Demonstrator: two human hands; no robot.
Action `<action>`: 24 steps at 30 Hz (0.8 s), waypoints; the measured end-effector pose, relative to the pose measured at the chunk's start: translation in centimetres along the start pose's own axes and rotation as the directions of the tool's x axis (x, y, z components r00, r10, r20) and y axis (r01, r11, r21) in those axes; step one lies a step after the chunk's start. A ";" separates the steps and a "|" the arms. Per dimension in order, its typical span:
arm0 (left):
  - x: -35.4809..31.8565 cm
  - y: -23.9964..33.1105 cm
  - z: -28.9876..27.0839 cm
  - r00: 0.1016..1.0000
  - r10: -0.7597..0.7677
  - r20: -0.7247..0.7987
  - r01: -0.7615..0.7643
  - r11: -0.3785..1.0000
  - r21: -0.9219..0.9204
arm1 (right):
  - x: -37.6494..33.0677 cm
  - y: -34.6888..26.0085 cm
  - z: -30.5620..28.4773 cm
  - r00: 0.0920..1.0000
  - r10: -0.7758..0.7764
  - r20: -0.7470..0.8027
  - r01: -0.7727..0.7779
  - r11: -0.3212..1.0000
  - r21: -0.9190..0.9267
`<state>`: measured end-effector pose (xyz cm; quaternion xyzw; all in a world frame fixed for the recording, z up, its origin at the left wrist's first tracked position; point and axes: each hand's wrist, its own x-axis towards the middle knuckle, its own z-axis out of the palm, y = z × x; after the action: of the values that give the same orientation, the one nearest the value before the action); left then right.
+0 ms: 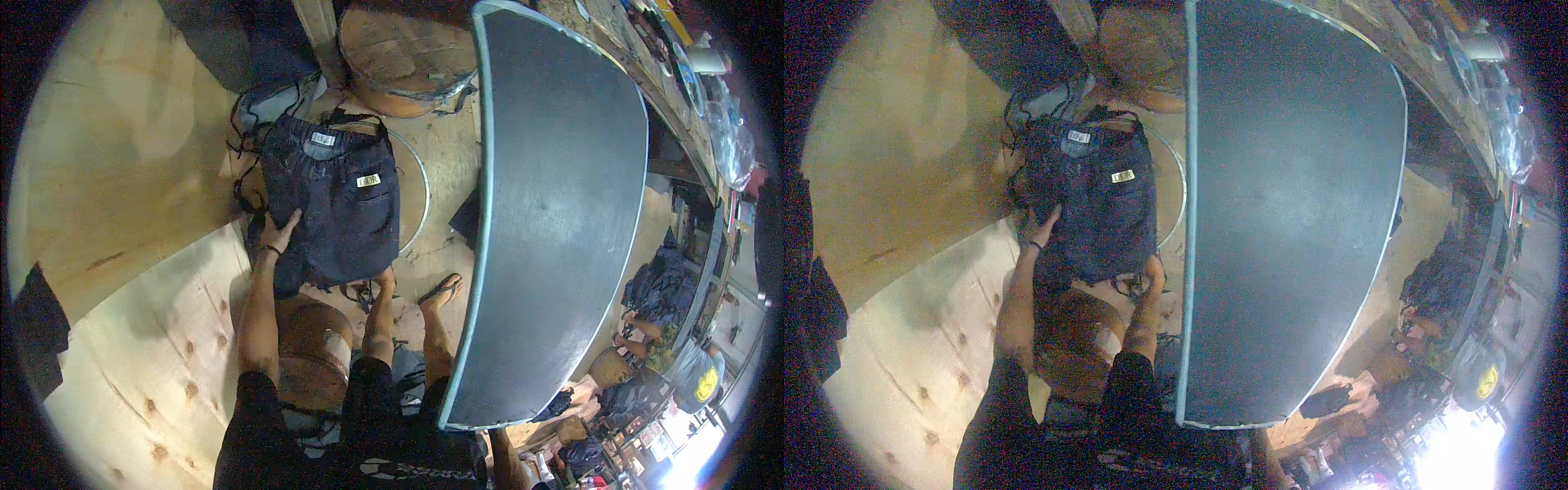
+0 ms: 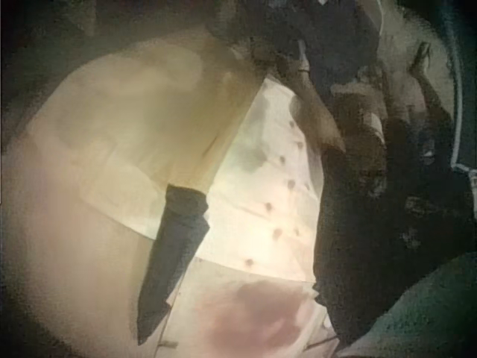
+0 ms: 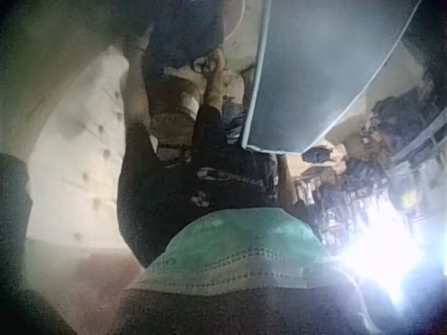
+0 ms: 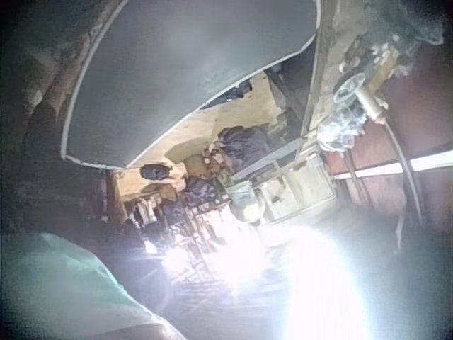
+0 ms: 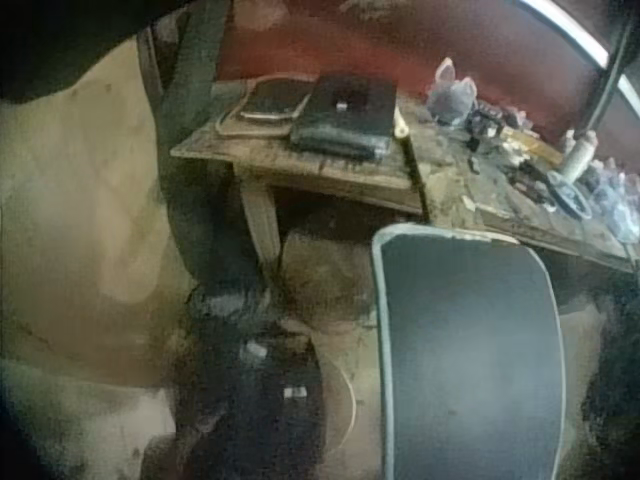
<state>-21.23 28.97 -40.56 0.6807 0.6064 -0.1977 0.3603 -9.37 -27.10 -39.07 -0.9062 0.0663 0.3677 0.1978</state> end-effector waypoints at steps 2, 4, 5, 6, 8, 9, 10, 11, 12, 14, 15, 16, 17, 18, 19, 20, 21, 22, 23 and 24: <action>-1.0 0.1 -0.1 0.999 -0.040 -0.021 0.041 0.997 0.061 | 4.4 -1.7 4.5 0.995 0.046 -0.092 -0.039 0.996 0.074; -0.6 1.5 -2.0 0.999 0.040 0.022 -0.042 0.991 0.129 | 7.6 -2.3 8.0 0.977 0.098 -0.191 -0.074 0.989 0.131; 0.0 2.6 -3.3 0.987 0.153 -0.047 -0.145 0.980 0.135 | 8.7 -2.4 9.3 0.962 0.128 -0.240 -0.091 0.983 0.162; 1.4 3.8 -5.4 0.965 0.257 -0.047 -0.259 0.964 -0.064 | 9.7 -2.3 10.4 0.947 0.148 -0.287 -0.099 0.979 0.177; 4.5 6.2 -8.8 0.933 0.331 0.138 -0.269 0.899 -0.345 | 10.7 -1.8 11.9 0.905 0.179 -0.385 -0.119 0.977 0.175; 5.8 6.9 -10.1 0.918 0.302 0.258 -0.198 0.911 -0.362 | 10.9 -1.6 12.5 0.886 0.224 -0.407 -0.108 0.952 0.288; 7.3 7.3 -10.9 0.888 0.268 0.374 -0.125 0.923 -0.363 | 11.2 -1.5 12.9 0.862 0.265 -0.432 -0.084 0.915 0.393; 8.5 7.2 -11.1 0.873 0.186 0.450 -0.058 0.957 -0.284 | 11.3 -1.4 13.3 0.838 0.384 -0.387 -0.019 0.730 0.684; 9.5 6.9 -10.8 0.886 0.161 0.435 -0.046 0.964 -0.263 | 11.6 -1.5 13.6 0.855 0.373 -0.359 -0.021 0.718 0.696; 10.9 5.7 -9.1 0.909 0.110 0.403 -0.019 0.975 -0.222 | 11.7 -2.0 14.0 0.881 0.359 -0.308 -0.031 0.693 0.720; 11.1 5.0 -8.1 0.919 0.236 0.315 -0.154 0.952 -0.263 | 11.5 -2.2 13.9 0.875 0.366 -0.318 -0.090 0.767 0.635; 11.0 4.4 -7.2 0.930 0.271 0.248 -0.211 0.947 -0.243 | 11.1 -2.4 13.5 0.873 0.362 -0.326 -0.132 0.820 0.557; 10.4 3.9 -6.6 0.964 0.176 0.198 -0.145 0.976 -0.161 | 10.2 -2.4 12.8 0.882 0.347 -0.319 -0.156 0.854 0.496; 9.5 3.7 -6.4 0.978 0.183 0.103 -0.168 0.976 -0.136 | 8.8 -2.1 11.7 0.894 0.327 -0.306 -0.177 0.885 0.430; 7.9 3.5 -6.4 0.987 0.152 0.051 -0.147 0.986 -0.082 | 7.2 -1.8 10.2 0.908 0.310 -0.282 -0.189 0.904 0.384; 6.0 3.8 -6.8 0.997 0.073 0.000 -0.073 0.997 -0.017 | 4.9 -1.0 8.4 0.921 0.291 -0.260 -0.195 0.919 0.342; 3.5 4.0 -7.4 0.991 0.115 -0.061 -0.118 0.992 -0.049 | 2.4 -0.2 6.2 0.934 0.275 -0.230 -0.202 0.933 0.297; 0.8 4.7 -7.5 0.971 0.221 -0.086 -0.231 0.964 -0.133 | -0.7 1.0 3.6 0.943 0.265 -0.199 -0.213 0.945 0.247; -1.8 5.6 -7.9 0.945 0.291 -0.147 -0.316 0.928 -0.195 | -3.7 2.1 0.9 0.953 0.255 -0.164 -0.223 0.956 0.192; -4.4 6.6 -7.5 0.909 0.337 -0.245 -0.401 0.870 -0.287 | -6.9 3.2 -1.9 0.960 0.247 -0.131 -0.229 0.964 0.138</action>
<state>-16.89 31.43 -30.87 0.7295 0.5201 0.0446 0.4420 -14.00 -30.97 -34.08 -0.9025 0.2115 0.3164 0.2016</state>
